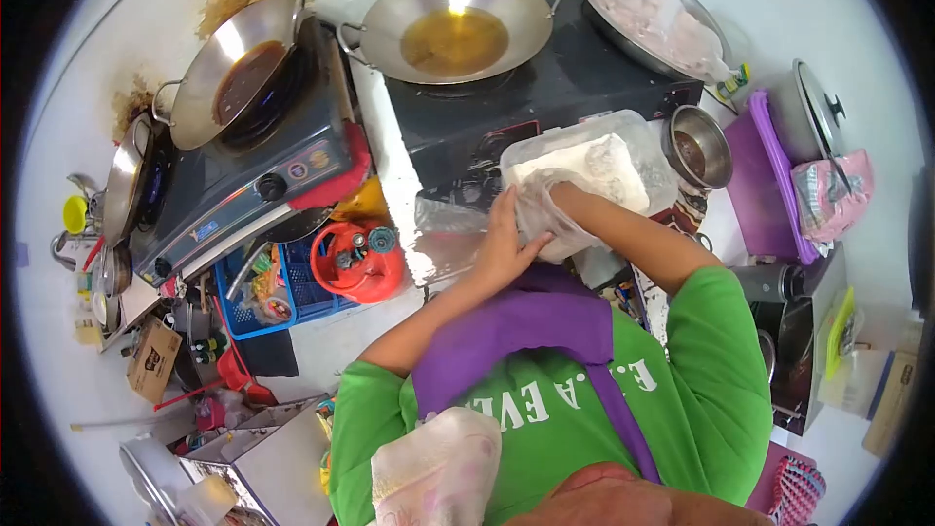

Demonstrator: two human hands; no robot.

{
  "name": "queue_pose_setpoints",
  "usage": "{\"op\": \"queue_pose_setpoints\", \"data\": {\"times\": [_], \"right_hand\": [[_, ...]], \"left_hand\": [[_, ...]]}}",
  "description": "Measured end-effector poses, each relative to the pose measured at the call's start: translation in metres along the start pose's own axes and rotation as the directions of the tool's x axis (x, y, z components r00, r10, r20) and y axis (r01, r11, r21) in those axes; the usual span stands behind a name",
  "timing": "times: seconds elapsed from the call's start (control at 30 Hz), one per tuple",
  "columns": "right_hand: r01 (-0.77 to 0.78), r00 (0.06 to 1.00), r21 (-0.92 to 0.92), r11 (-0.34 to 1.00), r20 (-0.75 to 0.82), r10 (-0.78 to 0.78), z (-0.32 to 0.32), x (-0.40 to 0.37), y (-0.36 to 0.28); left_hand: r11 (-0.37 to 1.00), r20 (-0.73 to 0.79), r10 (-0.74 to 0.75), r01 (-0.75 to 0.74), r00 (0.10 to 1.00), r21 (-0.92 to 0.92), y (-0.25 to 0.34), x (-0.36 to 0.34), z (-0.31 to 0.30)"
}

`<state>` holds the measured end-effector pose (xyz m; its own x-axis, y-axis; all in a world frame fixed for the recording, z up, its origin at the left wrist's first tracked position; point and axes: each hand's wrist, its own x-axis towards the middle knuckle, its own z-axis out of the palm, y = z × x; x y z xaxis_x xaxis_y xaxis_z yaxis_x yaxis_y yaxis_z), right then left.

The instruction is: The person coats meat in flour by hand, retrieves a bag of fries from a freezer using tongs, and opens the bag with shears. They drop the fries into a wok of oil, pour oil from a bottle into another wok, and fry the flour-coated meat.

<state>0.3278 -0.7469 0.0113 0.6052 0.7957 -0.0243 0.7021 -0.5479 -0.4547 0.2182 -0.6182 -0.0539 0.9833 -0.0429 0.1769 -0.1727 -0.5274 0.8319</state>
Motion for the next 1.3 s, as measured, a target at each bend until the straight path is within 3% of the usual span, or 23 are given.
{"op": "queue_pose_setpoints", "data": {"times": [0.2,0.3,0.37,0.47,0.57,0.63,0.7,0.8,0.9,0.93,1.0,1.03,1.07,1.13,1.2,1.3], "right_hand": [[-0.139,0.976,0.102,0.985,-0.155,0.154,-0.05,-0.02,0.077],[-0.172,0.972,0.28,0.945,-0.108,0.209,-0.073,-0.042,0.103],[-0.19,0.965,0.402,0.896,-0.092,0.246,-0.065,-0.051,0.111],[-0.204,0.939,0.6,0.774,-0.104,0.328,-0.04,-0.053,0.117],[-0.172,0.91,0.785,0.595,-0.105,0.401,-0.025,-0.047,0.116],[-0.144,0.893,0.876,0.46,-0.085,0.441,-0.016,-0.047,0.111],[-0.103,0.88,0.937,0.333,-0.07,0.469,-0.008,-0.047,0.103],[-0.049,0.867,0.981,0.189,-0.052,0.496,0.003,-0.045,0.087],[-0.023,0.851,0.992,0.12,-0.043,0.523,0.004,-0.047,0.091],[-0.037,0.85,0.99,0.136,-0.04,0.525,0.006,-0.049,0.099],[-0.105,0.861,0.962,0.252,-0.039,0.507,0.016,-0.056,0.121],[-0.211,0.887,0.874,0.437,-0.016,0.461,0.009,-0.06,0.125],[-0.206,0.919,0.705,0.678,-0.097,0.381,0.007,-0.064,0.125],[-0.128,0.973,0.204,0.971,-0.163,0.163,-0.007,-0.064,0.115],[-0.232,0.972,-0.069,0.97,-0.049,0.229,-0.011,-0.06,0.106],[-0.261,0.965,-0.334,0.906,-0.076,0.25,-0.007,-0.059,0.105]], "left_hand": [[0.992,-0.1,0.042,-0.029,0.994,0.126,-0.002,0.005,0.015],[0.993,-0.147,0.021,-0.003,0.989,0.119,-0.005,0.006,0.023],[0.996,-0.175,-0.036,0.05,0.984,0.072,0.002,0.007,0.025],[0.991,-0.26,0.004,0.031,0.966,0.131,0.007,0.007,0.024],[0.88,-0.193,0.152,-0.044,0.969,0.472,0.046,0.014,0.003],[0.879,-0.042,0.296,-0.256,0.954,0.402,0.069,0.03,0.01],[0.941,0.015,0.308,-0.307,0.951,0.139,0.089,0.055,0.029],[0.972,-0.046,0.208,-0.201,0.977,0.122,0.111,0.086,0.063],[0.962,0.225,-0.12,0.169,0.967,-0.214,0.1,0.118,0.062],[0.95,0.1,-0.02,0.05,0.995,-0.309,0.094,0.119,0.062],[0.95,0.036,0.289,-0.283,0.957,-0.133,0.064,0.121,0.069],[0.953,0.03,0.289,-0.285,0.957,-0.105,0.069,0.122,0.067],[0.956,0.022,0.286,-0.284,0.958,-0.076,0.076,0.119,0.065],[0.968,0.018,0.247,-0.246,0.969,-0.056,0.081,0.119,0.064],[0.982,0.022,0.176,-0.173,0.984,-0.079,0.08,0.123,0.065],[0.987,0.031,0.155,-0.153,0.987,-0.059,0.065,0.13,0.056]]}}
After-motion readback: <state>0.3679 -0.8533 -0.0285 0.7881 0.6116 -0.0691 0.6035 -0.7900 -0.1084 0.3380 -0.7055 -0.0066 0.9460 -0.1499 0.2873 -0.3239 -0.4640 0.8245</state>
